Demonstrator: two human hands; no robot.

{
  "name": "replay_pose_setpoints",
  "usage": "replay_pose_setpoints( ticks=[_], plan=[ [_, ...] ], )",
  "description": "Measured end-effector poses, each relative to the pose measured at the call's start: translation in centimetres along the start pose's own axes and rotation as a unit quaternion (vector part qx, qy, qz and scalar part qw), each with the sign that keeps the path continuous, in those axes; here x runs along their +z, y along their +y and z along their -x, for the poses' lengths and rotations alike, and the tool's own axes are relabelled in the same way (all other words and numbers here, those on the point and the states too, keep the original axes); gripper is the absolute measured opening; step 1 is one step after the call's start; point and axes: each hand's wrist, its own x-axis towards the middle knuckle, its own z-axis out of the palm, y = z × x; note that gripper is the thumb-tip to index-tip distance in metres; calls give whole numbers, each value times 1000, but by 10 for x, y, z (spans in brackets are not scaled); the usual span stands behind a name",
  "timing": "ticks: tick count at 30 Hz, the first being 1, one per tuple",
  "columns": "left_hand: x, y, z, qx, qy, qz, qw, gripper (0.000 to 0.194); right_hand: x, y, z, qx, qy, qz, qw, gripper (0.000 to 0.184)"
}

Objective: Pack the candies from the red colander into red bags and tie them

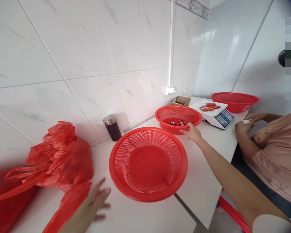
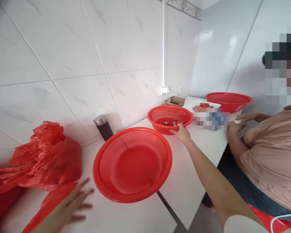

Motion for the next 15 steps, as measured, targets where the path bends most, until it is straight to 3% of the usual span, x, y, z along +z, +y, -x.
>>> replay_pose_setpoints(
  ticks=[2, 4, 7, 11, 15],
  plan=[
    [25, -16, 10, -142, -121, 165, 968, 97, 3, 0, -6, -6, 14, -17, 1000, 53],
    [40, -22, 16, -190, -172, 255, 932, 99, 1, 0, -5, -17, 28, -35, 999, 50],
    [49, -17, 11, -170, -190, 309, 916, 87, -13, -4, 4, -44, 42, -60, 996, 48],
    [66, 4, -19, -94, -236, 335, 907, 73, -43, -26, 32, -118, 55, -89, 987, 43],
    [100, 29, -47, 12, -216, 391, 894, 78, -66, -60, 80, -169, -4, -121, 978, 36]
  ],
)
